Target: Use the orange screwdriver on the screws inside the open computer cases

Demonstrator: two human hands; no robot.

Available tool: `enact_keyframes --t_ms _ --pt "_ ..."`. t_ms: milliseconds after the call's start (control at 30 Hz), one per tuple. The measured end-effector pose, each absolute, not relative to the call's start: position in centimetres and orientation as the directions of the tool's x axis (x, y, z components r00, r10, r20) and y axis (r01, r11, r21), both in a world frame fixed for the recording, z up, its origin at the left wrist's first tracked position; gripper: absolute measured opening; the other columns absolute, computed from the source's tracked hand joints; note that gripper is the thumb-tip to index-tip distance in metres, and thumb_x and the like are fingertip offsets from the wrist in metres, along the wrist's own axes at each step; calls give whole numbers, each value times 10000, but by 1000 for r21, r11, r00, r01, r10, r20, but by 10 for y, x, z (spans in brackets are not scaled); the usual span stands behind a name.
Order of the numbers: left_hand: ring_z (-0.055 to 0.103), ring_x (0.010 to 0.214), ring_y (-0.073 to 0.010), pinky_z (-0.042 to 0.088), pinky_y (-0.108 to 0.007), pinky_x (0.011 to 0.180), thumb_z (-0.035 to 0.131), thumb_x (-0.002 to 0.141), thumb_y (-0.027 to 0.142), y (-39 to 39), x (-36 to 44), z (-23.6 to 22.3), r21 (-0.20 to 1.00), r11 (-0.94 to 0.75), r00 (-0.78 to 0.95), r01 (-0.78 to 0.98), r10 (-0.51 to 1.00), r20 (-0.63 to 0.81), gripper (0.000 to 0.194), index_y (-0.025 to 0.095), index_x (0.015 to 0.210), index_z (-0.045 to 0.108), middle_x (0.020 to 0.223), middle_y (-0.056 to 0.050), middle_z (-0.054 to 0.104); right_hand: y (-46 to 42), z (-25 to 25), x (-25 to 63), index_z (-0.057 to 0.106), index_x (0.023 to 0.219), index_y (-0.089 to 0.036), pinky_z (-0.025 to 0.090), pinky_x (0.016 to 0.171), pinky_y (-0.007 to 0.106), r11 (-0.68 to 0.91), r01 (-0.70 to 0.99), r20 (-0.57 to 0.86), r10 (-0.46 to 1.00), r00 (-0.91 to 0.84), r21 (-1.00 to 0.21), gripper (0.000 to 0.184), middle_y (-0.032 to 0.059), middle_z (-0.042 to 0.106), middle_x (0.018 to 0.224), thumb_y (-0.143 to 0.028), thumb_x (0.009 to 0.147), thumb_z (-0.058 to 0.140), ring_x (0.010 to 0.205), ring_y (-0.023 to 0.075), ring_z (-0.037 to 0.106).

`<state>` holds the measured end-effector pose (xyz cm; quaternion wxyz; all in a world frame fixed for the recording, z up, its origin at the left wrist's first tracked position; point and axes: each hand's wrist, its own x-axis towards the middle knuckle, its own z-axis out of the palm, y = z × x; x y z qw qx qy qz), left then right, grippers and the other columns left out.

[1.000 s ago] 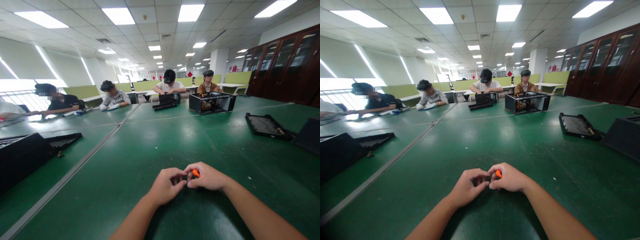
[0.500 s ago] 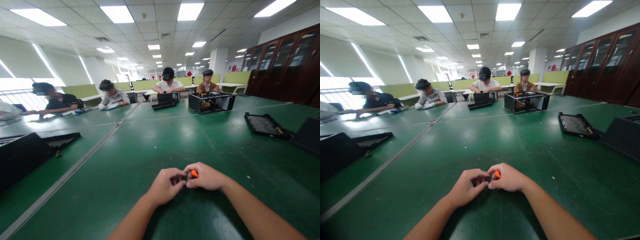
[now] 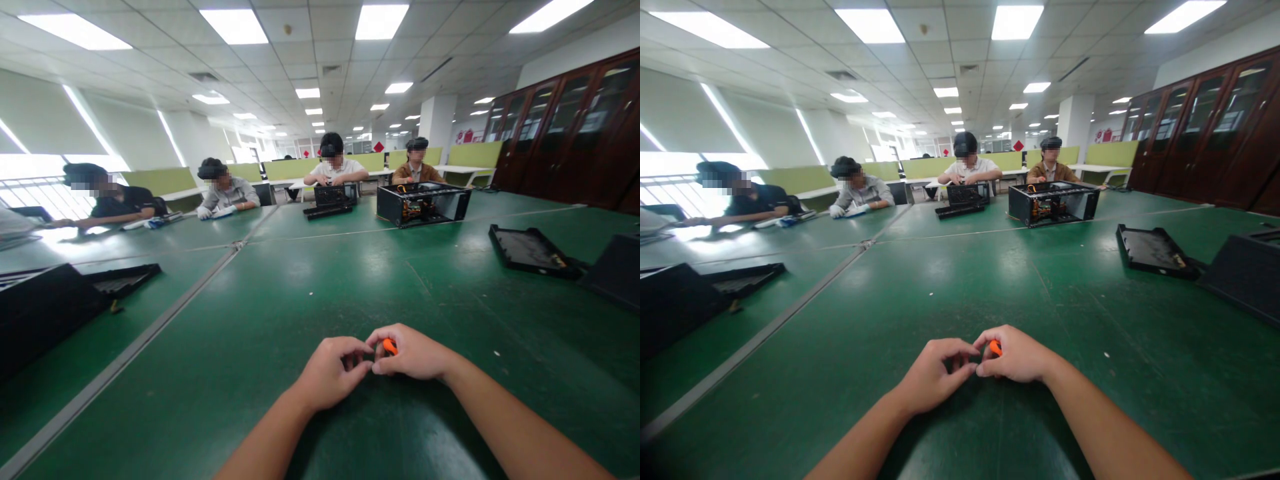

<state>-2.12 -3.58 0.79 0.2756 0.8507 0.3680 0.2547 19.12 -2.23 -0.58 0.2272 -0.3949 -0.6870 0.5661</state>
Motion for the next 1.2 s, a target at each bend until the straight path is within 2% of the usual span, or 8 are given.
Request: enact_keyframes --t_ms 1200 --pt "566 612 -120 433 -225 610 605 858 270 -36 -21 6 664 -549 602 509 778 182 192 182 965 738 720 -12 671 -22 -9 190 672 1017 -161 388 536 216 58 296 -136 794 -593 -953 299 -35 619 659 -210 724 709 556 108 526"
